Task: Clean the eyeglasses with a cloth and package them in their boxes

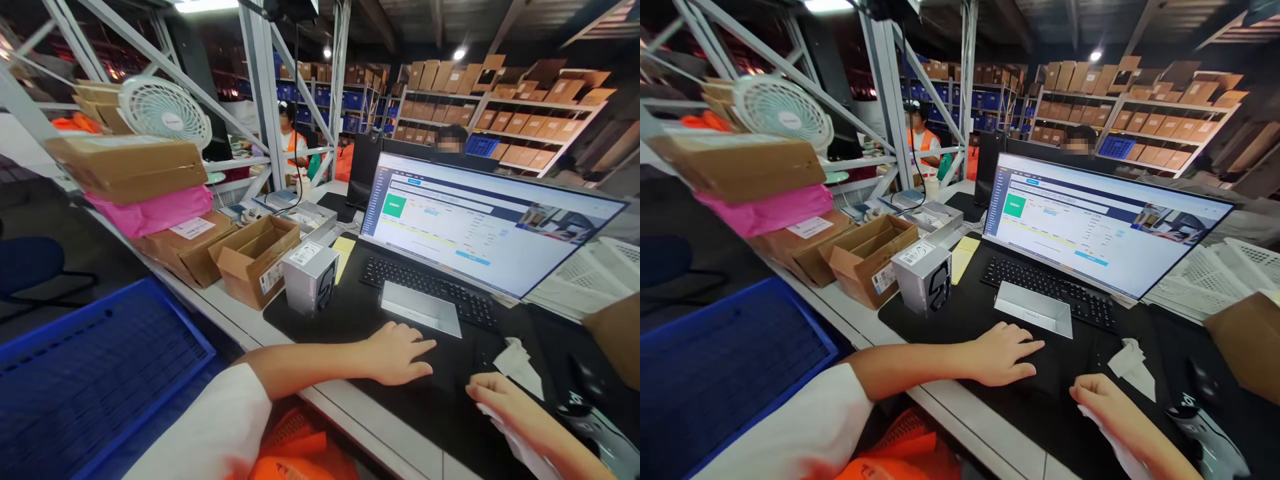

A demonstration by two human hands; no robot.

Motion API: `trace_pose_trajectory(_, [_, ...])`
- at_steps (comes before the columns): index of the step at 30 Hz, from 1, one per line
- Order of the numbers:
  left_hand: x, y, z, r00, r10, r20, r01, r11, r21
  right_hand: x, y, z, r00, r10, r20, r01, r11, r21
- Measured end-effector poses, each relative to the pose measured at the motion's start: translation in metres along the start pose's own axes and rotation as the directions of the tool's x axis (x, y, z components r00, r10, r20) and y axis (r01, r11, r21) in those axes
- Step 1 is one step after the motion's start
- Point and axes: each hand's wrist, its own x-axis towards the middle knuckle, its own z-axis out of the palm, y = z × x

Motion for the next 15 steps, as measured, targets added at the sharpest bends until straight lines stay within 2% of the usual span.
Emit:
trace_pose_trajectory(3, [0.009,0.004,0.002,0.998,0.030,0.046,-0.029,1.000,-0.008,0.003,-0.035,0.005,0.988,-0.067,0.141,0.077,0.995,-0.067])
trace_pose_trajectory(6, [0.015,0.009,0.005,0.998,0.023,0.056,-0.023,1.000,-0.004,0.010,-0.080,0.026,0.958,-0.207,0.201,0.237,0.961,-0.140])
trace_pose_trajectory(8, [0.018,0.010,0.005,0.997,-0.005,0.081,0.006,1.000,-0.018,0.011,-0.100,0.038,0.953,-0.238,0.188,0.280,0.929,-0.241])
trace_pose_trajectory(11, [0.020,0.007,0.004,0.998,-0.029,0.052,0.033,0.997,-0.076,0.004,-0.098,0.037,0.966,-0.222,0.134,0.254,0.914,-0.318])
trace_pose_trajectory(15, [0.020,0.001,0.006,0.996,-0.028,-0.083,0.008,0.974,-0.226,-0.015,-0.062,0.024,0.993,-0.119,0.007,0.112,0.914,-0.390])
